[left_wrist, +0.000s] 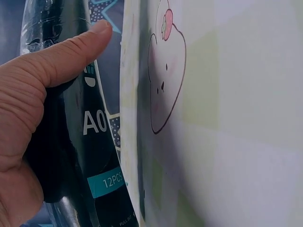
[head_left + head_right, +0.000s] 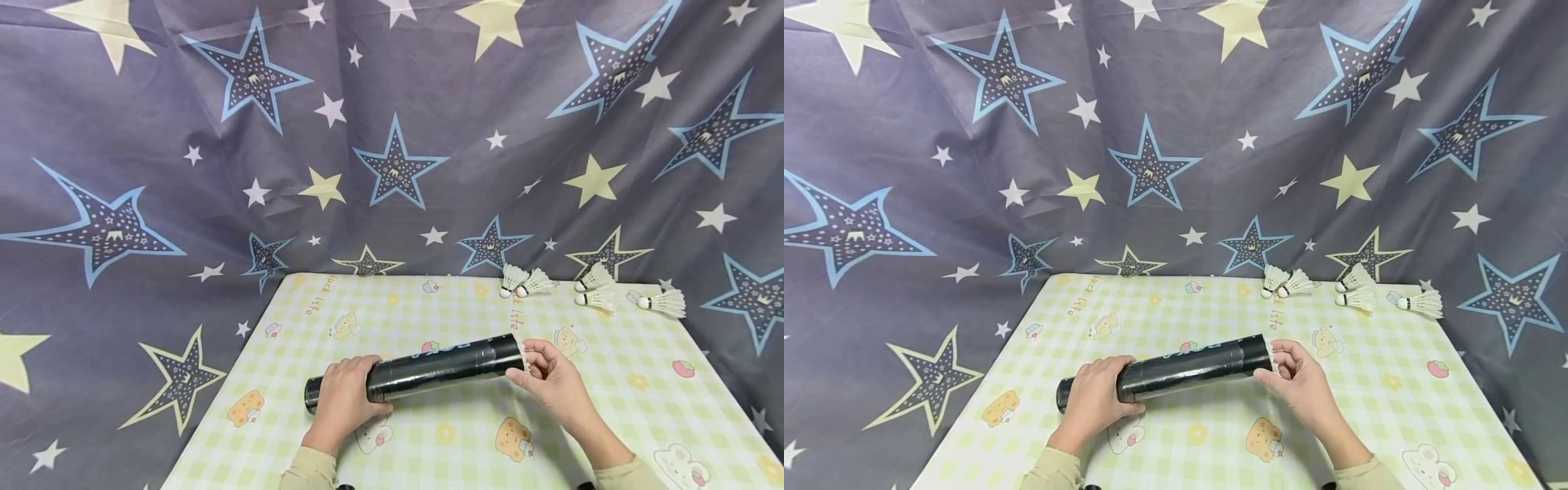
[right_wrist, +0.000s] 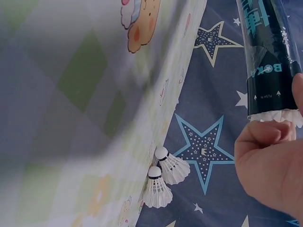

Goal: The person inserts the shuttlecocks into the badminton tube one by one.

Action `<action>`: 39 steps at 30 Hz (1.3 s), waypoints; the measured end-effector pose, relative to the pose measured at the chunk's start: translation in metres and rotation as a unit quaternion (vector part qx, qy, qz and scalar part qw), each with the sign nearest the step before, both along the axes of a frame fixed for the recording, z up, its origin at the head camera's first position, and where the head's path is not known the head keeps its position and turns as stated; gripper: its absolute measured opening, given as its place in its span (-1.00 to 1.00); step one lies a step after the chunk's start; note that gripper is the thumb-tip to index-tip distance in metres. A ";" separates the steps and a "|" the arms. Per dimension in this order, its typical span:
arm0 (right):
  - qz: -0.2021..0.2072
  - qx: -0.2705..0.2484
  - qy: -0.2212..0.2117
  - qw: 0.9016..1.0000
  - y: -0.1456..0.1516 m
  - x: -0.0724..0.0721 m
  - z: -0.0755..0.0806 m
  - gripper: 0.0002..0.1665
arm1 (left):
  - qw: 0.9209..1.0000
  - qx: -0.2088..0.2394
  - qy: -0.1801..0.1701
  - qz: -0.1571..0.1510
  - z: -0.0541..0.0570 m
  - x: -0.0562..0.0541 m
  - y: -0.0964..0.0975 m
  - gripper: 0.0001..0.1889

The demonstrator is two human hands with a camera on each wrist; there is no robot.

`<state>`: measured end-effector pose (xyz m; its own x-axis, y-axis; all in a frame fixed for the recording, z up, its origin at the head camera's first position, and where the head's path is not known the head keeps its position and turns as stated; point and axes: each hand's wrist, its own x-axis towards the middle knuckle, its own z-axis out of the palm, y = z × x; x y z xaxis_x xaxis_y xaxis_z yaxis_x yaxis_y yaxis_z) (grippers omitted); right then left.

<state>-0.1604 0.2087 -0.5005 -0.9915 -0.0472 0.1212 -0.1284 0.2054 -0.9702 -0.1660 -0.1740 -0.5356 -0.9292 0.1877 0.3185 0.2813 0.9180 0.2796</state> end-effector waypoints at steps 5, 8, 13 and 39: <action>0.007 0.001 0.011 1.000 0.000 -0.001 -0.003 -0.45 | 1.000 0.000 0.005 0.004 0.000 0.000 -0.001 -0.04; 0.023 0.000 0.011 1.000 0.000 -0.003 -0.004 -0.48 | 1.000 0.001 0.007 0.005 0.000 0.000 -0.002 -0.04; 0.057 -0.002 -0.010 0.998 0.000 -0.003 -0.004 -0.50 | 1.000 -0.002 0.000 0.008 0.000 0.000 -0.002 -0.04; 0.120 -0.010 -0.017 0.993 0.004 -0.009 -0.001 -0.49 | 1.000 -0.005 -0.001 0.016 -0.003 0.000 -0.006 -0.04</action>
